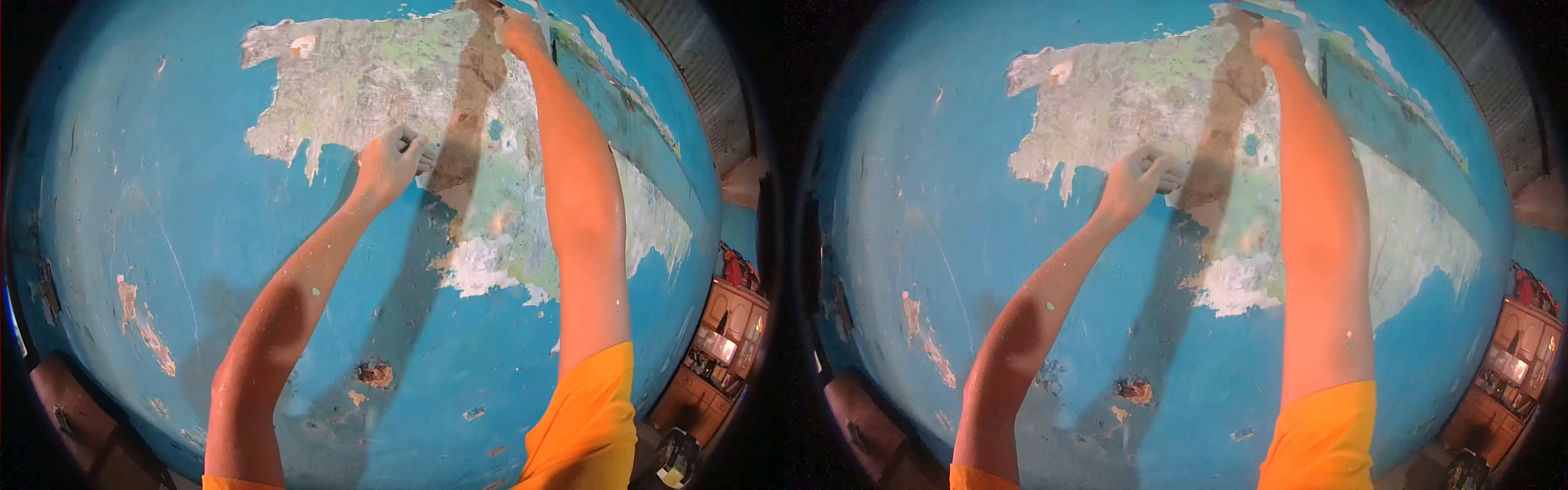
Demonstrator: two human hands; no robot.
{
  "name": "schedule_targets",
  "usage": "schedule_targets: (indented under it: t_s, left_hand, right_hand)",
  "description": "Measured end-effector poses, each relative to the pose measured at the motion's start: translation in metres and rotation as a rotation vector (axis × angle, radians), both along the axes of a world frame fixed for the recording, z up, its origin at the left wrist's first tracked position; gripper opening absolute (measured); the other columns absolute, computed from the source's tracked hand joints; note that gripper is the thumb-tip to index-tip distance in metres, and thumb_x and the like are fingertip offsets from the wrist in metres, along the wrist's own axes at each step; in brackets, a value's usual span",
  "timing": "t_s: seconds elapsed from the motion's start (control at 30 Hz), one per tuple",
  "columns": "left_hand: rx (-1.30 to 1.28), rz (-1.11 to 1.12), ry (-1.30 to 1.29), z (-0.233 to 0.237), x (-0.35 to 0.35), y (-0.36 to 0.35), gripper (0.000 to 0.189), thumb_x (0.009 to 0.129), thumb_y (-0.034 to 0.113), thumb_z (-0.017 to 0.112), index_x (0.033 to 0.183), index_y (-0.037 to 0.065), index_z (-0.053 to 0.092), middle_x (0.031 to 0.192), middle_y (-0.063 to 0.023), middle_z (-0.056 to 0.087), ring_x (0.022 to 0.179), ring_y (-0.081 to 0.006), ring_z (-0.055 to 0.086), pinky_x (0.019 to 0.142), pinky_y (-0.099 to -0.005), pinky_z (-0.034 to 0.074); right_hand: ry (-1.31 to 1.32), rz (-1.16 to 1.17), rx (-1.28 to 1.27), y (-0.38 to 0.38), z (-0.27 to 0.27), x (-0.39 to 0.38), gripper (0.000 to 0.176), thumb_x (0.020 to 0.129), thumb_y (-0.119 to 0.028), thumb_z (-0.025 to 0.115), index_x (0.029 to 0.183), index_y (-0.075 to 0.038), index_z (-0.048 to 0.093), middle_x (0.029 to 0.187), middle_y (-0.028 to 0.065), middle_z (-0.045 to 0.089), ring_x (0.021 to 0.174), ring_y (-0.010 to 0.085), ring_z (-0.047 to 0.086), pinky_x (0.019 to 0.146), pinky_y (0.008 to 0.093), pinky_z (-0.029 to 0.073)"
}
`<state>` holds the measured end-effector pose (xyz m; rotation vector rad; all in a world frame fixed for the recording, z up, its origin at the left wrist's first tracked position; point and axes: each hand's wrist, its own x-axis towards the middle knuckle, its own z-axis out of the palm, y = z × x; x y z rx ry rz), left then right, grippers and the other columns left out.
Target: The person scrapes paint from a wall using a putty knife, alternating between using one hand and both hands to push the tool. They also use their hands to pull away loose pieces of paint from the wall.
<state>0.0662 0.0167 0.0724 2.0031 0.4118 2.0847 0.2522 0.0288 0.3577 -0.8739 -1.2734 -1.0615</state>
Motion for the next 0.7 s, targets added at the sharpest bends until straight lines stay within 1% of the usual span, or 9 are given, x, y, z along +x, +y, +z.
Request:
schedule_targets:
  t_s: [0.1,0.17,0.23,0.3,0.37,0.47,0.53,0.63,0.7]
  left_hand:
    - [0.024,0.18,0.01,0.002,0.002,0.004,0.03,0.092,0.022,0.052,0.093,-0.007,0.058,0.083,-0.0163,0.068,0.074,-0.0205,0.068,0.067,-0.0323,0.053]
    - [0.113,0.409,-0.037,0.018,0.012,0.004,0.04,0.092,0.031,0.05,0.093,-0.008,0.057,0.081,-0.0169,0.067,0.075,-0.0212,0.067,0.068,-0.0344,0.052]
    - [0.054,-0.152,-0.199,0.041,0.028,-0.015,0.048,0.09,0.038,0.049,0.095,-0.009,0.057,0.086,-0.018,0.066,0.08,-0.0244,0.065,0.073,-0.0374,0.051]
    - [0.068,0.066,-0.212,0.072,0.037,-0.023,0.049,0.09,0.038,0.048,0.099,-0.009,0.056,0.095,-0.0194,0.065,0.089,-0.0276,0.064,0.077,-0.0413,0.05]
    - [-0.112,-0.386,-0.235,0.099,0.052,-0.028,0.041,0.093,0.04,0.041,0.104,0.002,0.056,0.099,-0.0116,0.061,0.086,-0.0228,0.063,0.078,-0.0376,0.053]
    - [-0.13,-0.499,-0.181,0.133,0.051,-0.018,0.038,0.092,0.039,0.044,0.101,0.003,0.055,0.097,-0.0106,0.06,0.085,-0.0219,0.063,0.075,-0.0368,0.053]
    - [-0.185,-0.465,-0.088,0.14,0.045,0.002,0.035,0.092,0.037,0.046,0.102,0.005,0.056,0.101,-0.0101,0.061,0.087,-0.022,0.063,0.074,-0.0366,0.054]
    - [-0.26,-0.224,-0.122,0.151,0.037,-0.009,0.031,0.09,0.032,0.049,0.103,0.005,0.057,0.1,-0.0095,0.062,0.084,-0.0219,0.064,0.073,-0.0386,0.056]
    - [-0.084,-0.351,-0.223,0.152,0.036,0.006,0.047,0.084,0.038,0.057,0.107,-0.003,0.063,0.109,-0.0221,0.063,0.099,-0.0299,0.063,0.086,-0.0377,0.049]
  right_hand:
    - [-0.15,-0.063,-0.087,-0.013,-0.012,-0.034,0.043,0.086,-0.029,0.043,0.126,-0.018,0.054,0.129,0.0158,0.054,0.117,0.0375,0.051,0.097,0.0484,0.043]
    - [0.091,0.327,-0.294,-0.049,-0.067,-0.059,0.036,0.087,-0.018,0.045,0.12,-0.007,0.056,0.114,0.0244,0.06,0.101,0.0409,0.059,0.083,0.051,0.049]
    - [0.039,0.171,-0.237,-0.023,-0.071,-0.059,0.037,0.088,-0.017,0.045,0.122,-0.007,0.054,0.114,0.0255,0.059,0.101,0.0405,0.059,0.082,0.0502,0.05]
    - [-0.024,0.026,-0.146,-0.019,-0.081,-0.062,0.038,0.088,-0.016,0.045,0.125,-0.007,0.053,0.114,0.0267,0.058,0.102,0.0401,0.059,0.081,0.0494,0.05]
    - [-0.031,0.087,-0.182,-0.021,-0.099,-0.057,0.042,0.085,-0.031,0.047,0.124,-0.018,0.055,0.124,0.0185,0.056,0.116,0.0369,0.052,0.094,0.0459,0.045]
    - [-0.227,-0.039,0.168,0.049,-0.103,-0.032,0.038,0.087,-0.028,0.048,0.123,-0.018,0.055,0.114,0.0202,0.061,0.109,0.037,0.057,0.089,0.0441,0.048]
    - [-0.111,-0.029,0.075,-0.021,-0.152,-0.05,0.035,0.088,-0.024,0.048,0.122,-0.019,0.055,0.107,0.0198,0.063,0.103,0.0374,0.059,0.086,0.0439,0.049]
    - [-0.096,-0.081,-0.201,-0.044,-0.146,-0.061,0.028,0.087,-0.022,0.05,0.113,-0.018,0.059,0.107,0.0197,0.063,0.102,0.0404,0.059,0.084,0.0459,0.05]
    - [-0.113,-0.12,-0.161,-0.036,-0.119,-0.061,0.029,0.087,-0.022,0.05,0.114,-0.017,0.059,0.106,0.0201,0.063,0.102,0.0409,0.06,0.085,0.0461,0.05]
